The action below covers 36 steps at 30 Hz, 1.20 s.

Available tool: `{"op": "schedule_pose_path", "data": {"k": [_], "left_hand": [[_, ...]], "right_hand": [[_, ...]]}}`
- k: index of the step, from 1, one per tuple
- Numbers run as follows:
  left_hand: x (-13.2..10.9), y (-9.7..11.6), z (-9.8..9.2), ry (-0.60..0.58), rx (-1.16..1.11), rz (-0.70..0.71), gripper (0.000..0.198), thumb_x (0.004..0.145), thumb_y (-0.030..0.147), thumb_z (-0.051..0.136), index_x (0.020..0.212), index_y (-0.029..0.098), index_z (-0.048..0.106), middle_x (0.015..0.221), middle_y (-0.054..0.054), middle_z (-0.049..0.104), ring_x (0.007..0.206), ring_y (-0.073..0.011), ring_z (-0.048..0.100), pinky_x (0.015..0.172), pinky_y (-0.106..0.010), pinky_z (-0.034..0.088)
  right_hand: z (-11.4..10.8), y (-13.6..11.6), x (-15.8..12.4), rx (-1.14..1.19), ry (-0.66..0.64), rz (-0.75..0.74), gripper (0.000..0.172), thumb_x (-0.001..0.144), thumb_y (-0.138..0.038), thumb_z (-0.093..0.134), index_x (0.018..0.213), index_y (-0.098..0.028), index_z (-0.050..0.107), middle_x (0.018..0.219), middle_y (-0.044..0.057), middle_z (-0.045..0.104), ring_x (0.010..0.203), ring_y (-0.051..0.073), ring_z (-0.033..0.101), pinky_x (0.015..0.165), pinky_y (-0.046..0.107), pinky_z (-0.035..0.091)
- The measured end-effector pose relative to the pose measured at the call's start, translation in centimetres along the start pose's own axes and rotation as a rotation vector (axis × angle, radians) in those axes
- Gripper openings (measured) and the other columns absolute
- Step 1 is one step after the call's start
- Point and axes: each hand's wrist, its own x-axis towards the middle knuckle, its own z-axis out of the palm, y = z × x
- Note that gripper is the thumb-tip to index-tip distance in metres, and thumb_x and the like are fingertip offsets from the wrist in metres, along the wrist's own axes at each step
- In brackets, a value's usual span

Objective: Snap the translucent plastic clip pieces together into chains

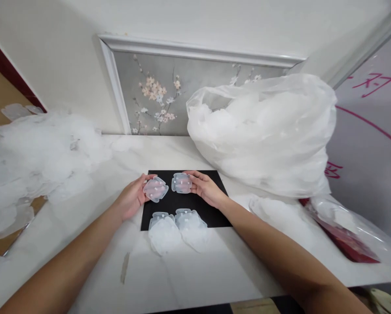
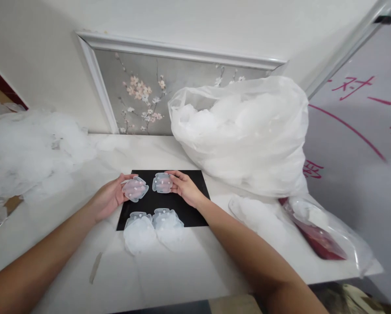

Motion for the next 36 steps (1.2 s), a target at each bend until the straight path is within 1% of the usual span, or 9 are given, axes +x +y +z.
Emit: {"op": "schedule_pose_path", "data": {"k": [4, 7, 13, 18, 22, 25, 29, 33, 36], "left_hand": [[0.1, 0.4, 0.0, -0.008, -0.035, -0.019, 0.033, 0.098, 0.035, 0.042, 0.100, 0.013, 0.066, 0.094, -0.012, 0.073, 0.086, -0.0214, 0.070, 0.077, -0.035, 0.057], [-0.4, 0.9, -0.3, -0.085, 0.089, 0.021, 0.025, 0.088, 0.034, 0.062, 0.104, 0.016, 0.067, 0.095, -0.009, 0.072, 0.087, -0.0201, 0.068, 0.077, -0.031, 0.054], [-3.7, 1.3, 0.9, -0.633, 0.820, -0.031, 0.051, 0.067, 0.028, 0.078, 0.116, 0.027, 0.065, 0.105, -0.003, 0.060, 0.085, -0.0180, 0.058, 0.074, -0.032, 0.047], [-5.1, -0.7, 2.3, -0.317, 1.491, 0.286, 0.050, 0.058, 0.031, 0.082, 0.104, 0.023, 0.064, 0.103, -0.004, 0.047, 0.100, -0.0273, 0.047, 0.086, -0.040, 0.041], [-5.4, -0.8, 2.3, -0.443, 1.513, 0.266, 0.036, 0.059, 0.030, 0.081, 0.081, 0.021, 0.054, 0.095, -0.003, 0.048, 0.094, -0.0242, 0.047, 0.080, -0.034, 0.040], [-5.9, -0.3, 2.2, -0.528, 1.402, 0.113, 0.037, 0.063, 0.023, 0.076, 0.088, 0.024, 0.048, 0.085, 0.002, 0.048, 0.078, -0.0181, 0.049, 0.065, -0.027, 0.037], [-6.3, 0.0, 1.8, -0.434, 1.352, -0.008, 0.050, 0.060, 0.024, 0.076, 0.100, 0.025, 0.046, 0.080, 0.004, 0.050, 0.071, -0.0179, 0.050, 0.058, -0.026, 0.036], [-5.3, -0.1, 0.7, -0.253, 1.054, 0.111, 0.052, 0.061, 0.021, 0.071, 0.107, 0.025, 0.047, 0.086, 0.002, 0.056, 0.067, -0.0164, 0.053, 0.057, -0.026, 0.040], [-4.0, -0.4, 0.7, -0.120, 0.711, 0.306, 0.054, 0.064, 0.034, 0.074, 0.110, 0.024, 0.048, 0.090, -0.001, 0.060, 0.075, -0.0191, 0.059, 0.063, -0.028, 0.045]], "right_hand": [[0.0, 0.0, 0.0, 0.015, -0.001, 0.011, 0.033, 0.074, -0.041, 0.077, 0.097, -0.021, 0.064, 0.083, 0.003, 0.072, 0.073, 0.018, 0.070, 0.076, 0.037, 0.056], [-0.1, -0.2, -0.1, -0.007, 0.008, 0.015, 0.036, 0.070, -0.039, 0.080, 0.097, -0.021, 0.063, 0.082, 0.001, 0.070, 0.075, 0.017, 0.068, 0.074, 0.032, 0.053], [0.8, -2.7, -2.7, -0.529, -0.412, 0.216, 0.037, 0.062, -0.040, 0.082, 0.080, -0.017, 0.060, 0.077, -0.001, 0.060, 0.067, 0.013, 0.054, 0.063, 0.027, 0.043], [3.6, -3.5, -5.3, -1.278, -0.418, 0.020, 0.050, 0.054, -0.027, 0.086, 0.096, -0.019, 0.061, 0.096, 0.004, 0.057, 0.091, 0.022, 0.053, 0.076, 0.031, 0.043], [4.4, -2.9, -5.8, -1.419, -0.423, 0.042, 0.040, 0.052, -0.029, 0.085, 0.081, -0.020, 0.059, 0.085, 0.003, 0.054, 0.089, 0.025, 0.051, 0.075, 0.033, 0.042], [4.2, -2.5, -6.2, -1.347, -0.421, 0.115, 0.034, 0.056, -0.027, 0.081, 0.075, -0.020, 0.054, 0.090, 0.001, 0.050, 0.079, 0.018, 0.049, 0.068, 0.029, 0.039], [3.7, -2.4, -6.9, -1.109, -0.287, 0.191, 0.044, 0.052, -0.016, 0.079, 0.087, -0.022, 0.053, 0.088, -0.002, 0.052, 0.072, 0.014, 0.047, 0.064, 0.026, 0.037], [4.6, -3.3, -6.5, -0.513, -0.252, 0.267, 0.045, 0.053, -0.029, 0.083, 0.090, -0.020, 0.058, 0.075, -0.003, 0.058, 0.065, 0.014, 0.052, 0.064, 0.027, 0.039], [7.0, -3.6, -4.7, -0.214, -0.176, 0.083, 0.041, 0.051, -0.040, 0.087, 0.075, -0.017, 0.062, 0.073, -0.001, 0.060, 0.065, 0.014, 0.055, 0.066, 0.028, 0.041]]}}
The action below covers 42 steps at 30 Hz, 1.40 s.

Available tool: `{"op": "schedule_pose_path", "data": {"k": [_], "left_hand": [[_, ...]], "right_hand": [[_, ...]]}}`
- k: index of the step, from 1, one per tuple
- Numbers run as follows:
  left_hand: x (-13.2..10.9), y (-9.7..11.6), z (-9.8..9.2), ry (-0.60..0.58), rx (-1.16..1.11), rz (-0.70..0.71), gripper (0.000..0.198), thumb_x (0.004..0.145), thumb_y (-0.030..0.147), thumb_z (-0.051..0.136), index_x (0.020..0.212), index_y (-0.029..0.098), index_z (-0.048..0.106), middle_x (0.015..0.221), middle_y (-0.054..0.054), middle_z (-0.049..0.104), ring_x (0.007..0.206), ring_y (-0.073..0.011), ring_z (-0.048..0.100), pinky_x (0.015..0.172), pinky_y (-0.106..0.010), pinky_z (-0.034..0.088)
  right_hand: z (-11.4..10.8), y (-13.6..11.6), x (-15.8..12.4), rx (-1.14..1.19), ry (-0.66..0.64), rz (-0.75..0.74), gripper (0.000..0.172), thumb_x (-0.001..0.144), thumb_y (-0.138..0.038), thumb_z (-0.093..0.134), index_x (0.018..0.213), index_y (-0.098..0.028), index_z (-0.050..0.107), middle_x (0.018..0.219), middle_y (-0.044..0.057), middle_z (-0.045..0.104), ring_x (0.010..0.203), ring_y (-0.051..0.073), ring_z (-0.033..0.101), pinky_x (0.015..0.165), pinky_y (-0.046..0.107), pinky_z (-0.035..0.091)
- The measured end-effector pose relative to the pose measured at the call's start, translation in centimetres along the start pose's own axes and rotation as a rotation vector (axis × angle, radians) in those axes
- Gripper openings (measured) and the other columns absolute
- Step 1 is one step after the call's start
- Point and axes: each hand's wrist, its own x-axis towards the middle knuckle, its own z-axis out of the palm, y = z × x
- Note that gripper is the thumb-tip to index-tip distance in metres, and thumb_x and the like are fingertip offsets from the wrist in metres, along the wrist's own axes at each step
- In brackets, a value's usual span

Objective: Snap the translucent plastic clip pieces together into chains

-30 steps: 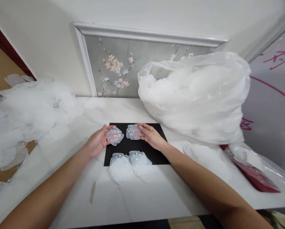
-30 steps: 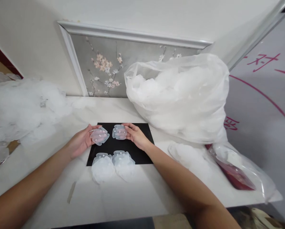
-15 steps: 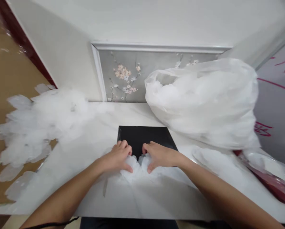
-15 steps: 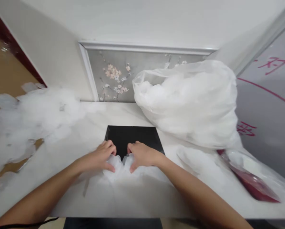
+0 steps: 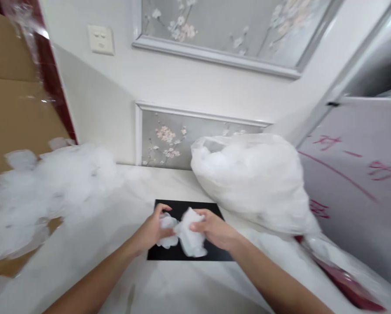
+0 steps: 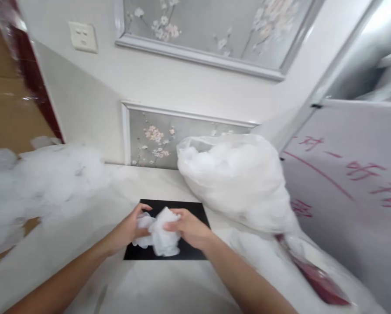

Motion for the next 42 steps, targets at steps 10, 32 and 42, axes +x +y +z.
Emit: {"op": "schedule_pose_path", "data": {"k": [10, 32, 42], "left_hand": [[1.1, -0.3, 1.3, 0.453, -0.401, 0.061, 0.062, 0.077, 0.078, 0.047, 0.113, 0.028, 0.050, 0.110, -0.005, 0.058, 0.101, -0.0239, 0.059, 0.081, -0.035, 0.050], [0.9, -1.4, -4.0, 0.510, 0.173, 0.123, 0.033, 0.065, 0.022, 0.075, 0.097, 0.025, 0.063, 0.125, -0.010, 0.051, 0.120, -0.0282, 0.049, 0.106, -0.045, 0.037], [-8.2, -0.7, -21.0, 0.889, 0.773, -0.371, 0.085, 0.076, 0.042, 0.070, 0.146, 0.018, 0.027, 0.161, -0.026, 0.004, 0.148, -0.0445, 0.002, 0.112, -0.064, 0.013]], "right_hand": [[2.9, -0.4, 7.0, -0.131, 0.094, -0.174, 0.047, 0.047, -0.043, 0.088, 0.076, -0.018, 0.061, 0.069, -0.003, 0.062, 0.060, 0.014, 0.058, 0.065, 0.031, 0.048], [-15.7, -11.8, 7.8, -1.576, 0.947, -0.366, 0.029, 0.084, -0.038, 0.048, 0.084, -0.019, 0.070, 0.103, 0.026, 0.061, 0.113, 0.048, 0.048, 0.084, 0.078, 0.025], [-1.5, -5.6, 13.7, -1.448, 0.308, -0.684, 0.043, 0.084, -0.039, 0.058, 0.124, -0.025, 0.055, 0.134, 0.017, 0.052, 0.126, 0.039, 0.046, 0.095, 0.060, 0.041]]}}
